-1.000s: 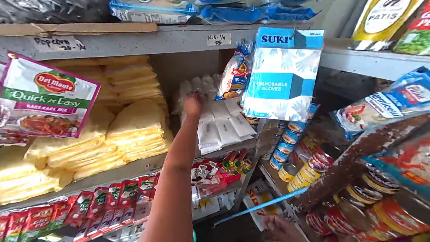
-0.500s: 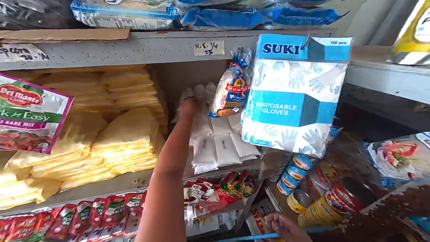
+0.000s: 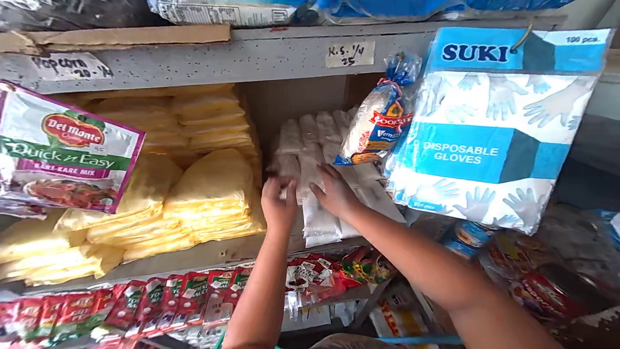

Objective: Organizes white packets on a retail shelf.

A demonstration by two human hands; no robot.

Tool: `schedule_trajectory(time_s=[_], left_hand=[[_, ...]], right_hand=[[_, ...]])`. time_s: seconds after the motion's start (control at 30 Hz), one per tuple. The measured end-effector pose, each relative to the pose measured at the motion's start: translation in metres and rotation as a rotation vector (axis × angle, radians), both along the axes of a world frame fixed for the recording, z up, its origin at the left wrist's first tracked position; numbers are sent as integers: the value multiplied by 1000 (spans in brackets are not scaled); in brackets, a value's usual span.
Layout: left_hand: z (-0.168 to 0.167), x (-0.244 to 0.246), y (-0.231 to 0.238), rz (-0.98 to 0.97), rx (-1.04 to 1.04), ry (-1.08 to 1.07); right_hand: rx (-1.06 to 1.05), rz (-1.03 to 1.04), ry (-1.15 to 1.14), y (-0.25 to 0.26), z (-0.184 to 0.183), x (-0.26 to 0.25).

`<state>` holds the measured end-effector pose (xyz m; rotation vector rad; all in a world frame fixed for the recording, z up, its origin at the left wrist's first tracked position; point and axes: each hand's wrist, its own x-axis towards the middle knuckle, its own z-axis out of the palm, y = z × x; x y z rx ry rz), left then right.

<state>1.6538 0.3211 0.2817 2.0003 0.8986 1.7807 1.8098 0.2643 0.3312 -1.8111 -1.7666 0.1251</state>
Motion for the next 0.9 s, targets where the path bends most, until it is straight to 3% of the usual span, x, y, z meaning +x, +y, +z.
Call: schedule_trajectory(time_s=[0.07,0.23,0.57,0.9], left_hand=[[-28,-21,-20,3,-34,-9],[-73,-63,-49,44,-40,-80],[-112,-60,-61,-72,-64,-107],[-124,-40,-56,-160,-166,-84]], right_hand=[[-83,-126,-128,47,-2,-5],[-154,-266,-110,102,-7,-4],[-205,-264,-157,122,-9,4],[-238,-289,-164,124,-8,2]])
